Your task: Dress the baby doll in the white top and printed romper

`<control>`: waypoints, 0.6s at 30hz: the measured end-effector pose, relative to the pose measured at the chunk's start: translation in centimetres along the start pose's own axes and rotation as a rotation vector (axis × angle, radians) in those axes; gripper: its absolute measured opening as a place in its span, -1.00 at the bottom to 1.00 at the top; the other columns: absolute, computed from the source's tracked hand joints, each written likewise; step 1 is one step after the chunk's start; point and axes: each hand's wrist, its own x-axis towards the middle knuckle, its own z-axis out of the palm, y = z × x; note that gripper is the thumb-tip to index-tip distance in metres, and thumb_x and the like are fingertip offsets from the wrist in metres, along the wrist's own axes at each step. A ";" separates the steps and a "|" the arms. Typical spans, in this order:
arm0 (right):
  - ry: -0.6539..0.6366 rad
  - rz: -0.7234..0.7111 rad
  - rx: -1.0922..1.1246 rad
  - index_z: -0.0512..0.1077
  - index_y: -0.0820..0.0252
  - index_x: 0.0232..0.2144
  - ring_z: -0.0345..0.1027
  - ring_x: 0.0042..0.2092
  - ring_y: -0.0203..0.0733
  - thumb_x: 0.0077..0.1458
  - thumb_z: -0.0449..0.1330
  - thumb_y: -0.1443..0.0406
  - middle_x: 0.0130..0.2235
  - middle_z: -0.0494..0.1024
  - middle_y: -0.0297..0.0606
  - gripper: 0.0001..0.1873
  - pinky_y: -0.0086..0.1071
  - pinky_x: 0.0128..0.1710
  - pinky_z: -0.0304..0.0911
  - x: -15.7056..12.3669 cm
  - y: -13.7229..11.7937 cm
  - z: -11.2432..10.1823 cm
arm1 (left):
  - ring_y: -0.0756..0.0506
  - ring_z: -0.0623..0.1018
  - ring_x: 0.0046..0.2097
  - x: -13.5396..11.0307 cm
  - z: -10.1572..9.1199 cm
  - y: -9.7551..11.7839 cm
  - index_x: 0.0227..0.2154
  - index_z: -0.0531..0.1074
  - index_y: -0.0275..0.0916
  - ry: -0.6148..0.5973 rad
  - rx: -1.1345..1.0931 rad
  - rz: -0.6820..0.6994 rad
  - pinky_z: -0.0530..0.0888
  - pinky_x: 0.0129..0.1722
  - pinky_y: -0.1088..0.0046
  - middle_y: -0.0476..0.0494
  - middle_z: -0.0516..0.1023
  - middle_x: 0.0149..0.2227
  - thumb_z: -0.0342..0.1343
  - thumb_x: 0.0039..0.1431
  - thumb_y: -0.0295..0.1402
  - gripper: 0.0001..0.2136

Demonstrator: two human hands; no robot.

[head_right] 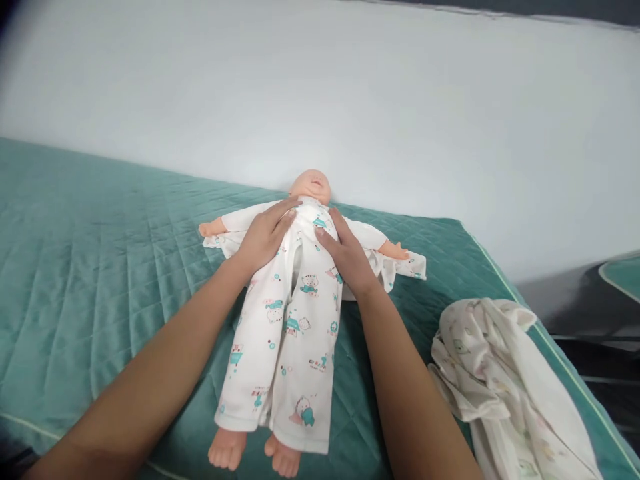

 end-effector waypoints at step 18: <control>-0.100 -0.357 -0.522 0.40 -0.07 0.21 -0.19 0.45 -0.03 0.30 0.06 0.04 0.40 0.14 -0.38 -0.52 0.03 0.42 -0.20 -1.2 0.2 -0.7 | -0.08 0.23 0.39 -8.1 -1.4 1.4 0.22 0.33 -0.19 0.030 -0.029 0.172 0.17 0.41 0.10 -0.19 0.34 0.31 -0.21 0.45 -0.26 -0.60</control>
